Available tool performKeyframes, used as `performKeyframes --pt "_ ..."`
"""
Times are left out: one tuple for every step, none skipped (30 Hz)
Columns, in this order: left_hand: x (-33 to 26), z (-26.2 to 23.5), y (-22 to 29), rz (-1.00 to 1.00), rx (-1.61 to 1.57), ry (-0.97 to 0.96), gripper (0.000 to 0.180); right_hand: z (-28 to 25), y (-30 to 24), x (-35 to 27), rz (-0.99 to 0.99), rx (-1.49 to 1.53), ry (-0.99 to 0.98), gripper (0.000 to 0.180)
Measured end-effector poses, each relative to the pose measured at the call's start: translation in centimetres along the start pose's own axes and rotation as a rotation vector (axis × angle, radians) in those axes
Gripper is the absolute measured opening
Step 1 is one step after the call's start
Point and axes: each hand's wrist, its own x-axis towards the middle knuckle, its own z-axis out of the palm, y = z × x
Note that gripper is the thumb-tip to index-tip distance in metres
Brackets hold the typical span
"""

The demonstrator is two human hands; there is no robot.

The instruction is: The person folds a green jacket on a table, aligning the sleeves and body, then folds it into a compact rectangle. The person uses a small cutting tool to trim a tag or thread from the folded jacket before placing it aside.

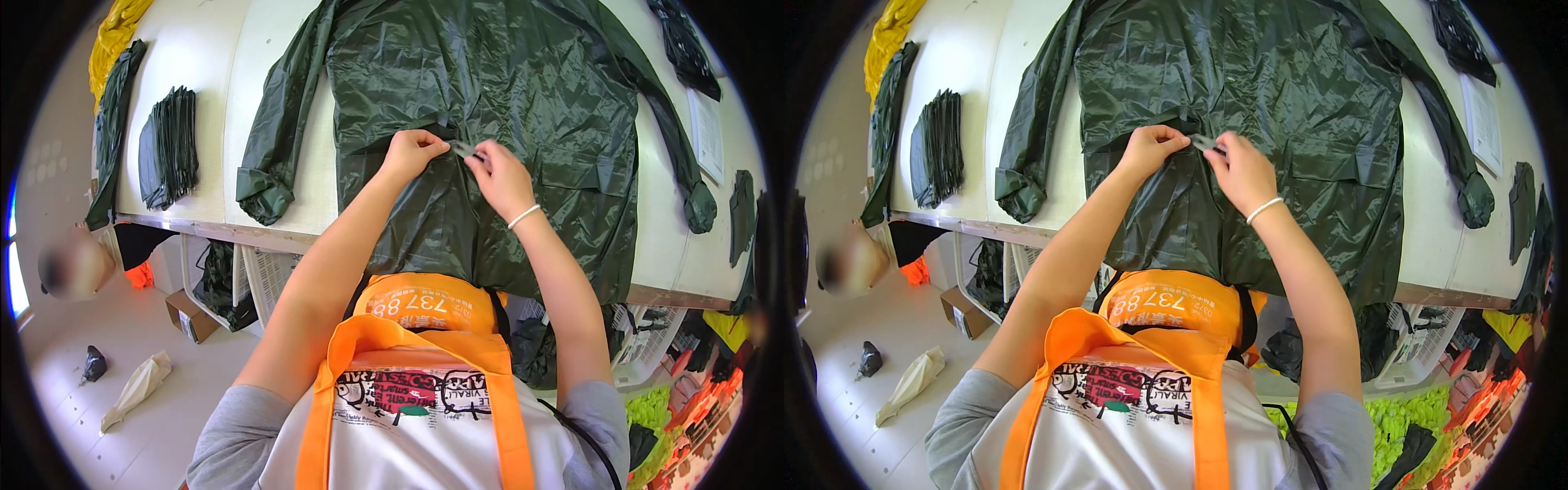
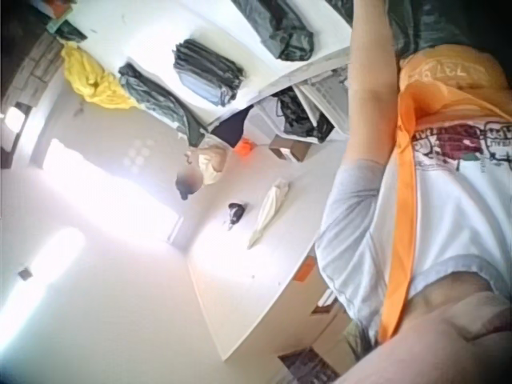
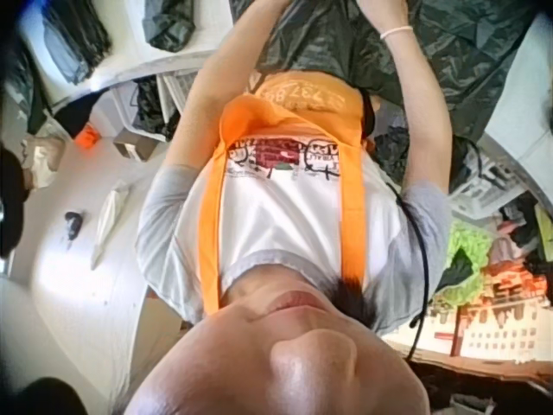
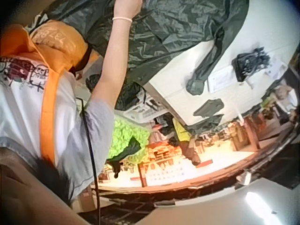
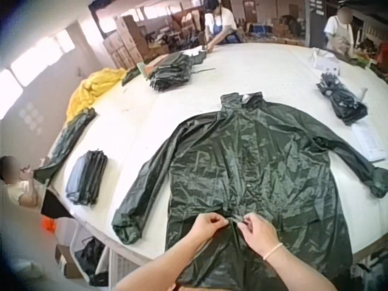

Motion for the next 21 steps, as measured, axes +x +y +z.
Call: performKeyframes --pt "0.1 -0.2 0.4 -0.004 -0.023 -0.001 0.018 0.1 -0.3 -0.4 -0.01 -0.086 -0.021 0.025" --pt "0.2 -0.1 0.4 -0.021 -0.024 -0.005 0.018 0.1 -0.4 -0.5 -0.048 -0.158 -0.015 0.023" --pt "0.2 0.0 0.6 -0.032 -0.052 -0.008 0.018 0.3 -0.6 -0.4 -0.087 -0.226 -0.008 0.022" --pt "0.1 0.1 0.7 -0.045 -0.081 -0.009 0.018 0.4 -0.7 -0.2 -0.131 -0.261 0.008 0.021" --pt "0.1 0.2 0.8 -0.058 -0.109 -0.01 0.018 0.5 -0.7 0.0 -0.175 -0.295 0.023 0.021" --pt "0.2 0.2 0.8 -0.066 -0.11 -0.012 0.018 0.6 -0.7 0.3 -0.219 -0.334 0.038 0.02" --pt "0.2 0.3 0.9 -0.075 -0.11 -0.013 0.019 0.7 -0.5 0.4 -0.239 -0.351 0.039 0.02" --pt "0.3 0.3 0.9 -0.084 -0.111 -0.014 0.019 0.8 -0.4 0.5 -0.259 -0.368 0.039 0.019" --pt "0.4 0.3 0.8 -0.075 -0.104 -0.01 0.019 0.8 -0.3 0.6 -0.284 -0.387 0.04 0.019" --pt "0.4 0.4 0.7 -0.066 -0.098 -0.005 0.019 0.8 -0.3 0.6 -0.293 -0.406 0.031 0.018" --pt "0.5 0.5 0.5 -0.056 -0.092 0.001 0.019 0.8 -0.3 0.6 -0.304 -0.425 0.021 0.018" --pt "0.5 0.4 0.2 -0.044 -0.101 0.008 0.018 0.7 -0.5 0.7 -0.323 -0.445 0.01 0.018" --pt "0.6 0.3 -0.2 -0.031 -0.112 0.018 0.018 0.7 -0.7 0.7 -0.327 -0.452 0.007 0.018" --pt "0.5 0.3 -0.6 -0.019 -0.124 0.031 0.018 0.6 -0.7 0.5 -0.334 -0.459 0.002 0.017" --pt "0.1 0.2 -0.4 -0.048 -0.164 0.054 0.018 0.6 -0.9 0.5 -0.346 -0.465 -0.001 0.017" --pt "-0.5 0.1 -0.5 0.046 -0.133 0.098 0.017 0.8 -1.3 0.8 -0.32 -0.442 -0.023 0.016" --pt "-1.6 -0.2 -0.9 0.137 -0.099 0.146 0.016 0.4 -1.7 0.5 -0.251 -0.406 -0.048 0.018" --pt "-3.6 -1.2 -0.1 0.23 -0.006 0.153 0.015 0.0 -2.2 0.7 -0.148 -0.271 -0.02 0.022" --pt "-6.4 -2.1 0.7 0.316 0.095 0.165 0.015 -0.2 -2.5 1.3 -0.142 -0.158 0.031 0.032" --pt "-9.3 -3.4 0.0 0.309 0.212 0.132 0.016 -1.1 -5.0 1.8 -0.175 -0.185 0.035 0.047" --pt "-11.9 -4.9 -0.9 0.305 0.326 0.085 0.018 -0.4 -5.1 2.6 -0.167 0.034 0.026 0.062"
